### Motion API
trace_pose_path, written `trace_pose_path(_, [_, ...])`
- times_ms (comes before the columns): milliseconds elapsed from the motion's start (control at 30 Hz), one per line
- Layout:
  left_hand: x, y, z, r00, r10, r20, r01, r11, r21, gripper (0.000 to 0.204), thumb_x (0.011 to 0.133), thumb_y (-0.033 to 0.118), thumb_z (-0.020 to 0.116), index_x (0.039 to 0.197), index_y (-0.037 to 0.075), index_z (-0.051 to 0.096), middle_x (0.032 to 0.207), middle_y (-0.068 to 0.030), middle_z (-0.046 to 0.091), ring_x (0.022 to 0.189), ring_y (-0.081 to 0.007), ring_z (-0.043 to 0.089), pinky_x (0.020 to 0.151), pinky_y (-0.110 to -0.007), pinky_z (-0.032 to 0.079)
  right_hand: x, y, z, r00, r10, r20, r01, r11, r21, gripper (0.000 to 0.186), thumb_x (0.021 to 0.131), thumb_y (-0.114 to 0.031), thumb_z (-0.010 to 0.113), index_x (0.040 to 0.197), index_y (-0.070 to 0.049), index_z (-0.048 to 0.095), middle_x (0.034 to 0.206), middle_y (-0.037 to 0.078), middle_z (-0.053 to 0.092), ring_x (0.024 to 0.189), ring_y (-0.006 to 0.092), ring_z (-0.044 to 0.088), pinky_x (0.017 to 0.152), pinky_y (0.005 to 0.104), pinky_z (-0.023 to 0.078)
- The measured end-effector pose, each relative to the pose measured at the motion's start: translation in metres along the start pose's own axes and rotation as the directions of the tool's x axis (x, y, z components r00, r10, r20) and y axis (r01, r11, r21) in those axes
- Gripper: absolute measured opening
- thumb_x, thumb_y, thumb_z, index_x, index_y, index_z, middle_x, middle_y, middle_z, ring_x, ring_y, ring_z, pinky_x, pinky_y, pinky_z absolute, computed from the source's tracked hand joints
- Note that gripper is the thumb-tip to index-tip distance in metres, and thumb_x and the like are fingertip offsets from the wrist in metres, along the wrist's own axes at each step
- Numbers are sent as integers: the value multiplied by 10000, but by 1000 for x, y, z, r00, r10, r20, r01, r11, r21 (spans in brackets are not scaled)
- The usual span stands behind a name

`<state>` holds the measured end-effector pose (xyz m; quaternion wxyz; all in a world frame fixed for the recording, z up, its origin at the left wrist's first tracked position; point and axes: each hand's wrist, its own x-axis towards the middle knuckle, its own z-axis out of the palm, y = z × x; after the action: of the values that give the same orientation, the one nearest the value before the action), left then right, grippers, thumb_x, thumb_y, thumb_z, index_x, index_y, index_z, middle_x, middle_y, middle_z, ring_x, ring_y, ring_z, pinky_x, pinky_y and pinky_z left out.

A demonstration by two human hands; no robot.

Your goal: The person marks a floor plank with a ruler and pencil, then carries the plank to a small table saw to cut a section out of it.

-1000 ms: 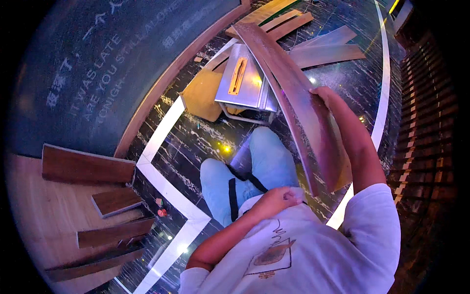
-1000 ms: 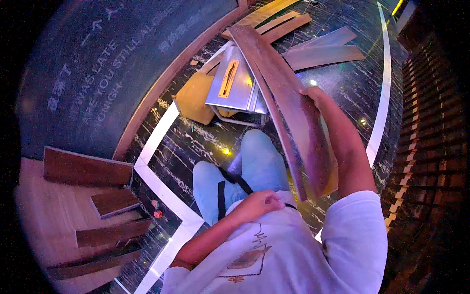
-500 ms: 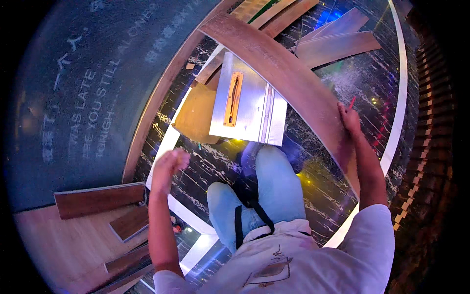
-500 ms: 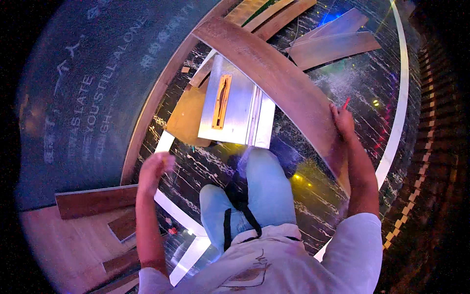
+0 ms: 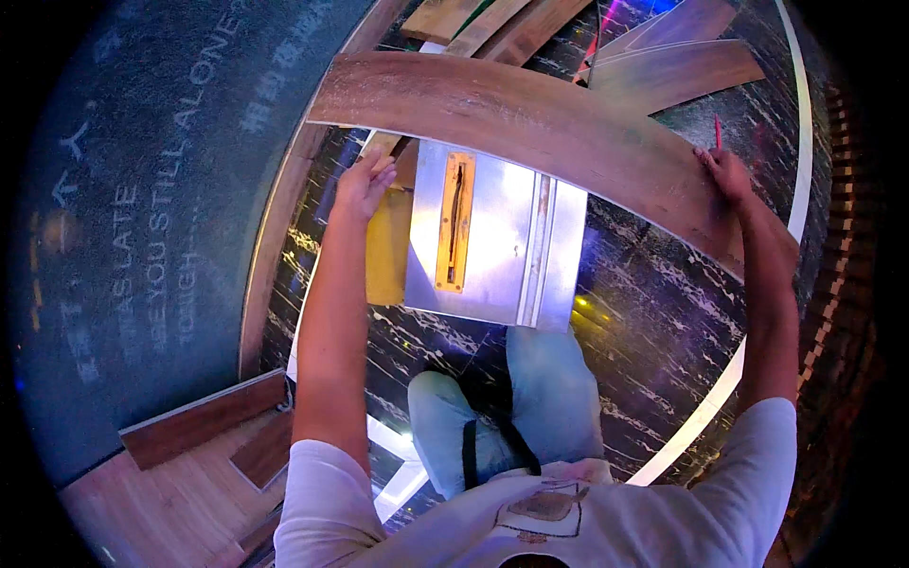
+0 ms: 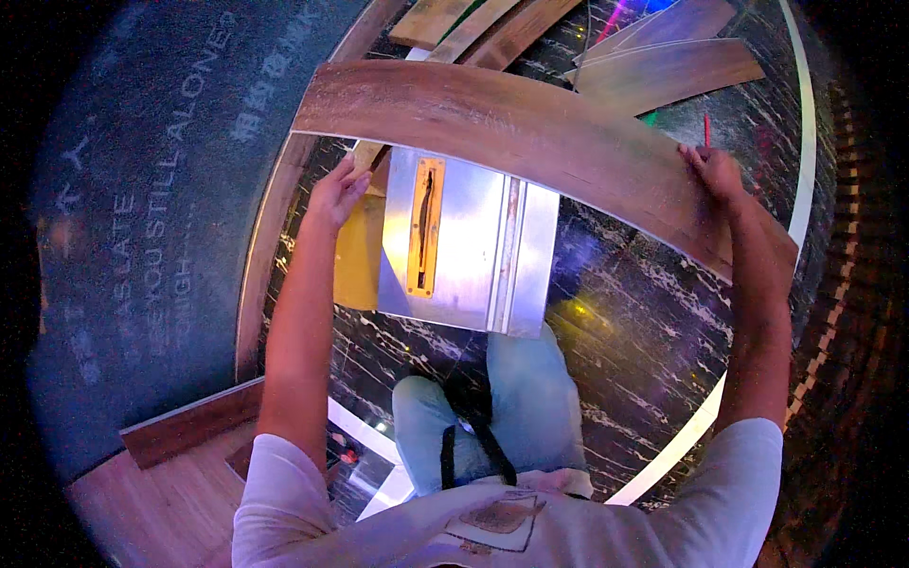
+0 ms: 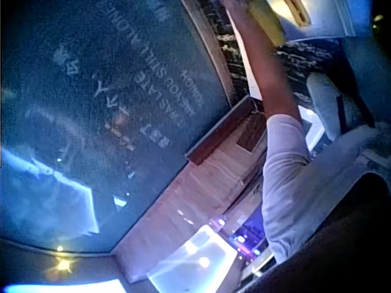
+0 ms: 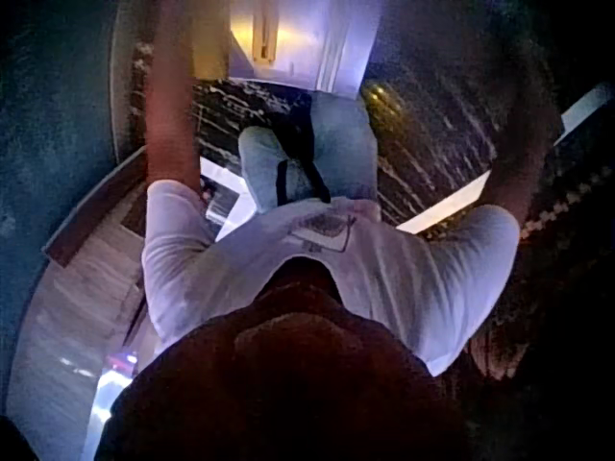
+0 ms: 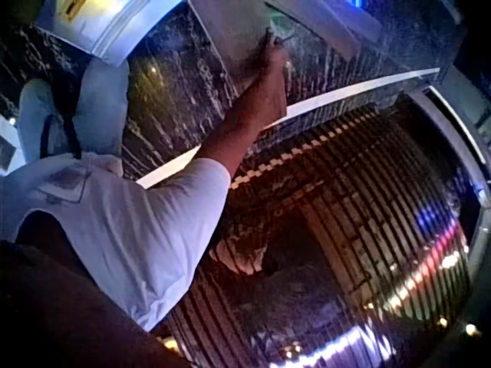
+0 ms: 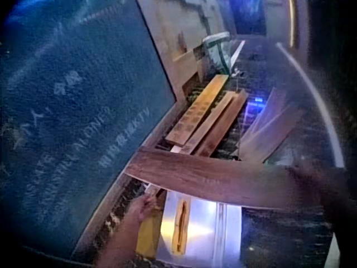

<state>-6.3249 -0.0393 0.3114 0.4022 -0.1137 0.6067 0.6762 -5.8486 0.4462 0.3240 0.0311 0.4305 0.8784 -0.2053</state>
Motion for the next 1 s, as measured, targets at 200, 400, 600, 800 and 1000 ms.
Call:
trace_pose_path(200, [53, -21, 23, 999, -24, 24, 29, 978, -205, 313, 866, 153, 712, 1142, 85, 580, 1054, -88, 633, 913, -221, 601, 689, -298, 512, 43, -31, 4, 998, -5, -62, 7, 999, 37, 526, 917, -507, 554, 1013, -4, 674, 893, 206, 665, 858, 345, 651, 802, 405, 478])
trace_pose_path(400, [46, -35, 16, 997, 68, -39, -77, 955, -287, 357, 852, 55, 697, 1182, 98, 568, 1088, -53, 621, 965, -229, 581, 839, -399, 497, -29, -81, 47, 646, 14, -763, 306, 911, 275, 332, 965, -274, 555, 1103, 13, 647, 1047, 156, 659, 945, 285, 632, 841, 358, 479])
trace_pose_path(600, [28, -30, 12, 996, 81, -25, -84, 952, -296, 362, 854, 53, 692, 1191, 76, 563, 1114, -67, 605, 1045, -249, 558, 935, -448, 474, -151, -107, 155, 818, 558, 144, 70, -344, 937, 436, 950, -340, 581, 1242, -17, 565, 1288, 119, 558, 1256, 243, 477, 1064, 386, 369])
trace_pose_path(800, [33, -36, 11, 995, 59, -80, -82, 943, -323, 329, 858, 44, 688, 1163, 70, 566, 1090, -87, 616, 1037, -255, 574, 902, -427, 498, -73, -142, 143, 929, 370, 22, 217, -589, 778, 479, 919, -277, 640, 1300, -36, 479, 1290, 129, 556, 1234, 284, 502, 1079, 469, 391])
trace_pose_path(1000, [21, -51, 26, 997, 22, 74, -3, 967, -255, 290, 843, -1, 691, 1109, 36, 581, 1003, -103, 638, 917, -212, 609, 738, -295, 519, -68, -126, 147, 906, 422, 45, 165, -448, 878, 396, 909, -87, 637, 1276, -49, 494, 1260, 127, 575, 1158, 269, 565, 1014, 445, 475])
